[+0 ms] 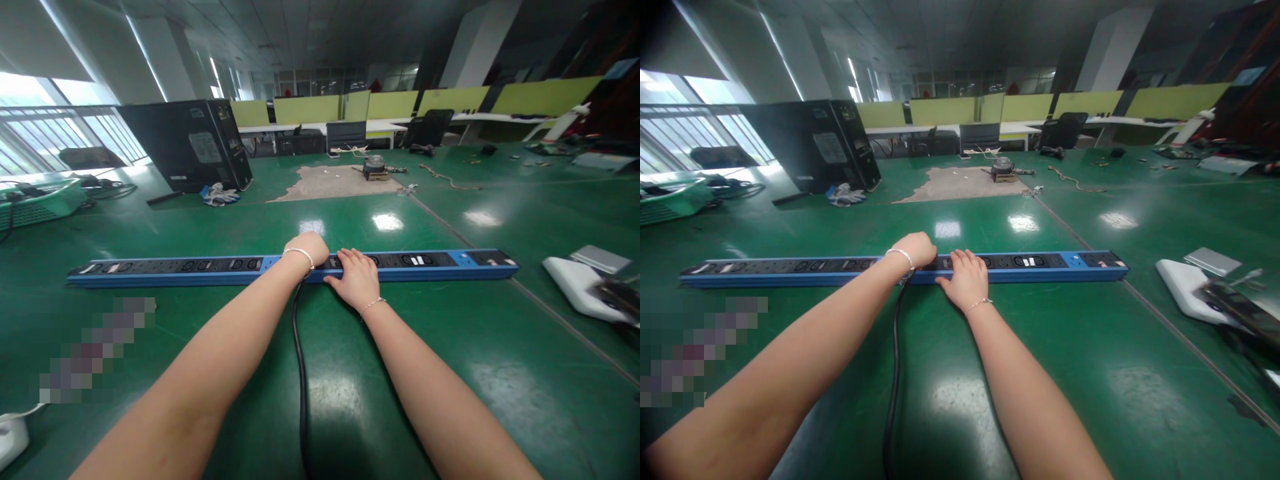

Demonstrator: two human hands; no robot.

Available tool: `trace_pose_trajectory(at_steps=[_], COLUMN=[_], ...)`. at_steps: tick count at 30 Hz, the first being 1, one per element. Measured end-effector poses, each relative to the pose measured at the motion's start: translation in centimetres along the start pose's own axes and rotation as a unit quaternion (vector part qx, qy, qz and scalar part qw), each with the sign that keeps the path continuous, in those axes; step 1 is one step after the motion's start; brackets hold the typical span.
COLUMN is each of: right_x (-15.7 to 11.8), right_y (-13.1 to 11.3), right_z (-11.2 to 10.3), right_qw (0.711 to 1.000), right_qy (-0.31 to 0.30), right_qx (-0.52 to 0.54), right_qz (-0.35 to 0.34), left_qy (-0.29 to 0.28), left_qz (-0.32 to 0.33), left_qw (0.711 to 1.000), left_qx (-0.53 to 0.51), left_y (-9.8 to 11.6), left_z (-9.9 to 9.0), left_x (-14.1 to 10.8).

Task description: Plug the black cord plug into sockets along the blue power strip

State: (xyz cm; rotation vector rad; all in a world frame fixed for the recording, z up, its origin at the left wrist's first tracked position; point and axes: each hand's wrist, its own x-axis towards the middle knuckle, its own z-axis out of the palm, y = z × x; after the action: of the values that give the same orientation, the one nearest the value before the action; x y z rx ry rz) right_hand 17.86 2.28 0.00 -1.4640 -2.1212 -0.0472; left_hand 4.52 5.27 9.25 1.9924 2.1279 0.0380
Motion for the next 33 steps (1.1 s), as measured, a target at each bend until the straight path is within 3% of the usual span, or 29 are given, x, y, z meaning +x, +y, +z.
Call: trace_pose_trajectory(at_steps=[6,12,16,23,27,30,32,33], right_x=[0.0,0.0,0.0,0.0,0.1,0.3,0.5,0.6], right_y=[0.0,0.0,0.0,0.0,0.1,0.3,0.1,-0.2], right_z=[0.0,0.0,0.0,0.1,-0.4,-1.0,-1.5,-1.7], right_qw=[1.000,1.000,1.000,1.000,0.999,0.998,0.996,0.994], right_qy=[-0.002,0.002,0.007,0.010,-0.001,-0.010,-0.002,0.004], right_qx=[-0.002,0.004,0.007,0.018,0.033,0.067,0.093,0.104], right_qz=[0.005,-0.001,-0.006,-0.009,-0.015,-0.010,0.013,0.028], left_qy=[-0.002,0.028,0.047,0.052,0.043,0.028,0.054,0.097], left_qz=[-0.006,-0.012,-0.019,-0.022,-0.005,0.024,0.034,0.032], left_qw=[1.000,0.999,0.999,0.998,0.999,0.999,0.998,0.994], left_qx=[0.010,0.011,0.000,-0.015,-0.017,-0.024,-0.027,-0.025], left_y=[0.8,2.8,3.0,1.8,1.2,-0.5,-2.4,-3.4], left_z=[0.0,0.4,1.1,2.1,1.6,1.0,1.0,1.2], left_x=[-0.3,-1.5,-2.0,-2.2,-1.8,-1.6,-1.8,-2.0])
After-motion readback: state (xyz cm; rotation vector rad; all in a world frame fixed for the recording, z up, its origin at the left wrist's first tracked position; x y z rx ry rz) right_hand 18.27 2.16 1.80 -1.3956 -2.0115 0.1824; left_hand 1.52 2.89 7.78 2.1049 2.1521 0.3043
